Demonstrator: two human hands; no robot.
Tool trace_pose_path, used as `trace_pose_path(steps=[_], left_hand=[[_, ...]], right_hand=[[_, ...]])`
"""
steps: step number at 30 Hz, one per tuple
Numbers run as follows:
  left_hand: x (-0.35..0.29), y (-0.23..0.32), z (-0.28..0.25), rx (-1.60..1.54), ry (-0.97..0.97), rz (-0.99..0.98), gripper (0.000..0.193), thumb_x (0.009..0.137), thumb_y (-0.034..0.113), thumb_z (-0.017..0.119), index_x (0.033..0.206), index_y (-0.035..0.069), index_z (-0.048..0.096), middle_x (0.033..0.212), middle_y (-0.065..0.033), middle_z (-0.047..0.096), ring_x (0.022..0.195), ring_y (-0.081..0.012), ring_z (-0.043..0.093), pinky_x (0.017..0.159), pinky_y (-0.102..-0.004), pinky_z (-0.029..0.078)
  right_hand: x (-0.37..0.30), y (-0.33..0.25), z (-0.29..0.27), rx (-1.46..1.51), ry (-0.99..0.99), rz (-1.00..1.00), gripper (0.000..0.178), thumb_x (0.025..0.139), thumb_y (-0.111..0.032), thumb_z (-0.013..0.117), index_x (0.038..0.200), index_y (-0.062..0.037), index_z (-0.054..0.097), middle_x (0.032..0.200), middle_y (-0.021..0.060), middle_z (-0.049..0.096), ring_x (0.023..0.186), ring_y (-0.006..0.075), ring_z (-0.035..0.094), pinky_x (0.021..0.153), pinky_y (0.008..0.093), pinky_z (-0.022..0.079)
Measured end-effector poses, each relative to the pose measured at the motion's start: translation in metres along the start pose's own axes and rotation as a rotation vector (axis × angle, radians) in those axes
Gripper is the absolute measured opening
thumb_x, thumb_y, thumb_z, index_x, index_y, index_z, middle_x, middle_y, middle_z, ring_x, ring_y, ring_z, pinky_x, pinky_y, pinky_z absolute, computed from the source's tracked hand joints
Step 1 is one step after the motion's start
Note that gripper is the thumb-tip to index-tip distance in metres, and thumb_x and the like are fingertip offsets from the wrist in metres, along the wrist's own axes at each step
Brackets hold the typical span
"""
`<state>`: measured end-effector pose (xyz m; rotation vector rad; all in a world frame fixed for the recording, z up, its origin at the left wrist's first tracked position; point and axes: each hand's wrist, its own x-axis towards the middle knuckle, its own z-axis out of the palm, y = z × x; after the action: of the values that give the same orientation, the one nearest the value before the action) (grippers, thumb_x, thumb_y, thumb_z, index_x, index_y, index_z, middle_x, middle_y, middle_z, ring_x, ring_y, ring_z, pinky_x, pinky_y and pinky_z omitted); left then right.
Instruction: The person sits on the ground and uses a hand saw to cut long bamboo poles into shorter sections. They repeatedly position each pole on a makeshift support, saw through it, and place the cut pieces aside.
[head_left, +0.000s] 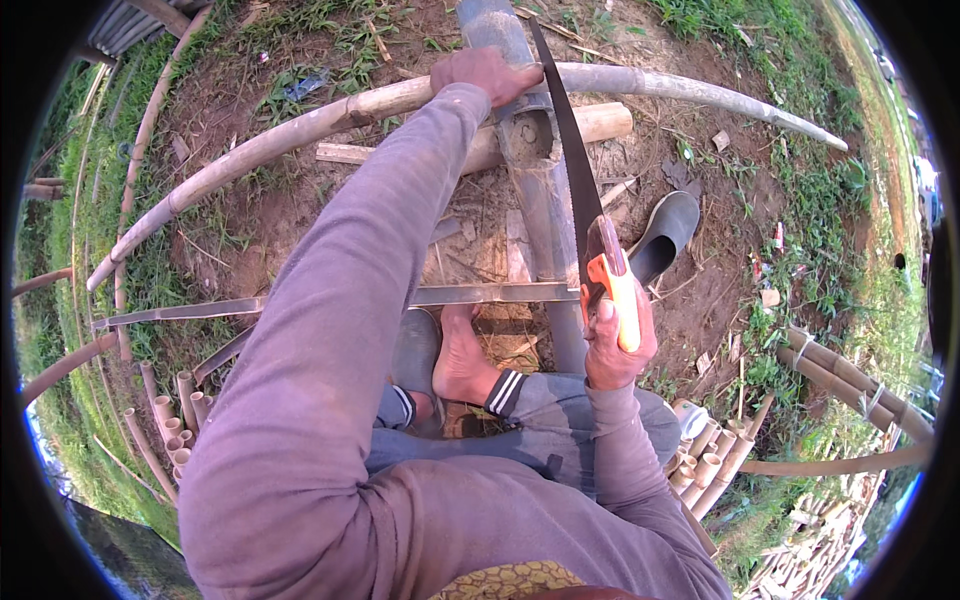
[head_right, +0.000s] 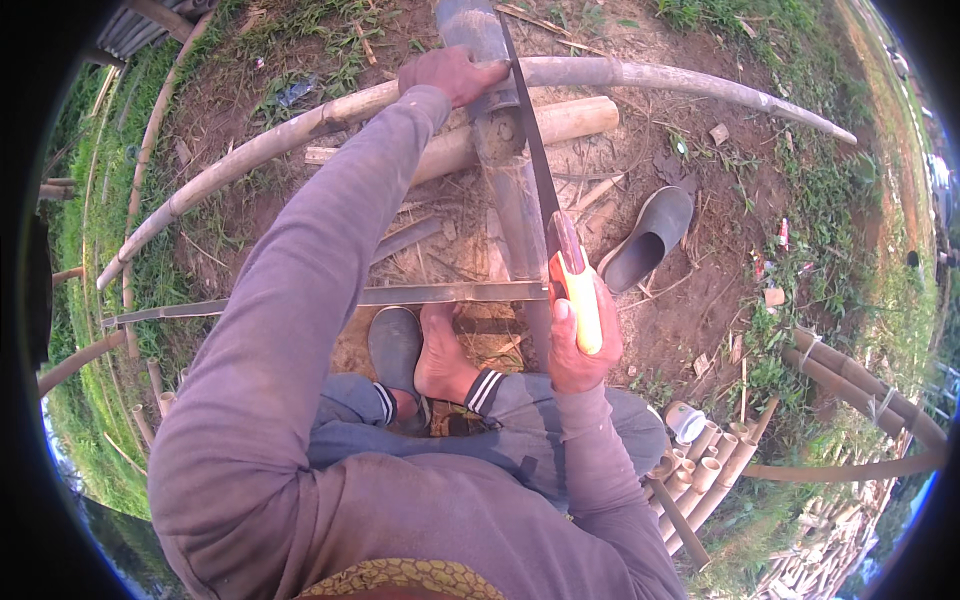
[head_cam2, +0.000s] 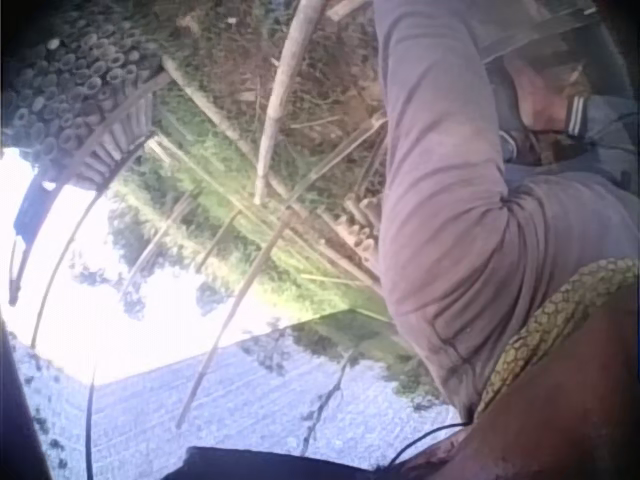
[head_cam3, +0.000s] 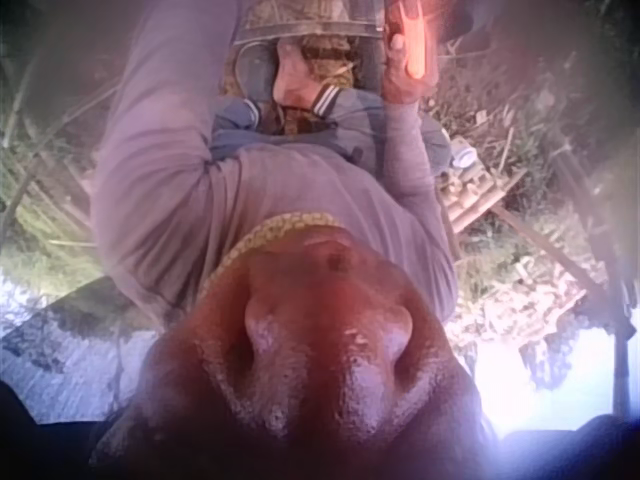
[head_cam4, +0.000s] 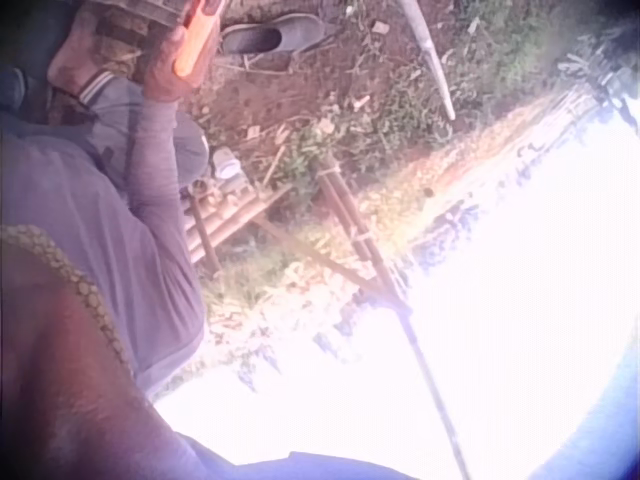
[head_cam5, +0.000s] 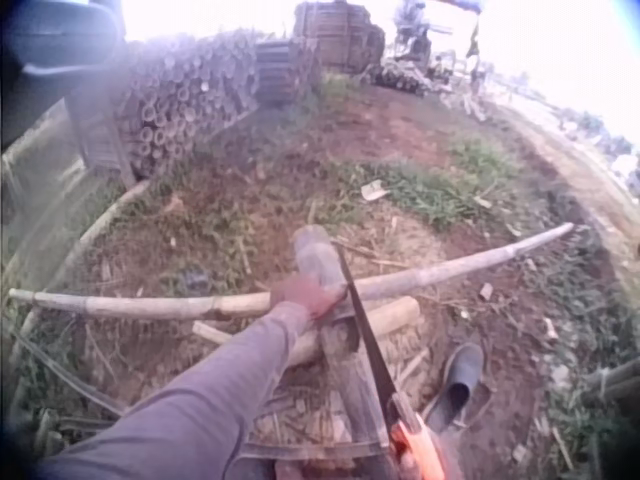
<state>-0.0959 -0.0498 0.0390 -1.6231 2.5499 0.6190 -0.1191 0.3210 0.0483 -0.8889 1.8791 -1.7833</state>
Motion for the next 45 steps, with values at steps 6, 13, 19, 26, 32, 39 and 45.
trace_pose_path(steps=[6, 13, 19, 26, 32, 39, 45], left_hand=[[0.000, 0.001, 0.007, -0.028, 0.059, 0.025, 0.088, 0.085, 0.086, 0.051, 0.134, 0.015, 0.072, 0.130, -0.0161, 0.074, 0.122, -0.0326, 0.071, 0.103, -0.0454, 0.053], [-0.005, -0.054, -0.009, 0.187, 0.094, 0.367, 0.077, 0.083, 0.060, 0.075, 0.142, 0.013, 0.061, 0.125, -0.0186, 0.074, 0.121, -0.0372, 0.070, 0.105, -0.0476, 0.052], [-0.019, -0.087, -0.020, 0.223, 0.000, 0.156, 0.043, 0.088, 0.032, 0.074, 0.125, 0.012, 0.065, 0.117, -0.0168, 0.077, 0.111, -0.0390, 0.073, 0.095, -0.0500, 0.057], [-0.020, -0.094, -0.018, 0.212, 0.006, 0.207, 0.034, 0.090, 0.024, 0.071, 0.121, 0.011, 0.066, 0.114, -0.0168, 0.077, 0.109, -0.0375, 0.074, 0.093, -0.0496, 0.059], [-0.030, -0.088, -0.021, 0.199, -0.007, 0.187, 0.029, 0.095, 0.019, 0.067, 0.123, 0.012, 0.068, 0.117, -0.0137, 0.077, 0.110, -0.0328, 0.075, 0.094, -0.0476, 0.059], [-0.027, -0.083, -0.025, 0.202, -0.011, 0.187, 0.027, 0.098, 0.019, 0.065, 0.124, 0.012, 0.068, 0.117, -0.0125, 0.077, 0.110, -0.0319, 0.075, 0.094, -0.0469, 0.060], [-0.028, -0.096, -0.022, 0.190, 0.017, 0.219, 0.027, 0.094, 0.016, 0.066, 0.120, 0.011, 0.066, 0.111, -0.0149, 0.077, 0.107, -0.0352, 0.075, 0.091, -0.0495, 0.059]], right_hand=[[0.051, 0.022, 0.027, -0.154, 0.046, -0.144, 0.041, 0.104, -0.017, 0.072, 0.138, 0.0050, 0.062, 0.102, 0.0053, 0.071, 0.070, 0.0053, 0.059, 0.059, 0.0205, 0.047], [0.060, 0.028, 0.040, -0.021, 0.080, -0.109, 0.039, 0.100, -0.007, 0.075, 0.134, 0.0077, 0.065, 0.122, 0.0135, 0.074, 0.106, 0.0159, 0.069, 0.094, 0.0299, 0.055], [0.057, 0.005, 0.045, -0.033, 0.053, 0.006, 0.040, 0.100, -0.009, 0.075, 0.135, 0.0081, 0.064, 0.124, 0.0142, 0.073, 0.108, 0.0176, 0.070, 0.094, 0.0300, 0.055], [-0.027, -0.014, 0.004, -0.043, 0.041, 0.038, 0.041, 0.104, -0.013, 0.072, 0.138, 0.0077, 0.061, 0.123, 0.0153, 0.071, 0.105, 0.0167, 0.071, 0.085, 0.0298, 0.059], [0.023, 0.000, 0.026, -0.027, 0.041, 0.100, 0.036, 0.104, -0.013, 0.072, 0.133, 0.0058, 0.063, 0.105, 0.0080, 0.072, 0.085, 0.0107, 0.069, 0.072, 0.0251, 0.059], [0.069, 0.001, 0.052, -0.038, 0.044, 0.007, 0.033, 0.103, -0.009, 0.072, 0.131, 0.0064, 0.064, 0.106, 0.0062, 0.072, 0.089, 0.0103, 0.069, 0.077, 0.0268, 0.059], [-0.054, -0.034, -0.002, 0.004, -0.008, 0.077, 0.045, 0.107, -0.013, 0.066, 0.144, 0.0091, 0.055, 0.128, 0.0181, 0.069, 0.109, 0.0204, 0.072, 0.090, 0.0302, 0.062]])
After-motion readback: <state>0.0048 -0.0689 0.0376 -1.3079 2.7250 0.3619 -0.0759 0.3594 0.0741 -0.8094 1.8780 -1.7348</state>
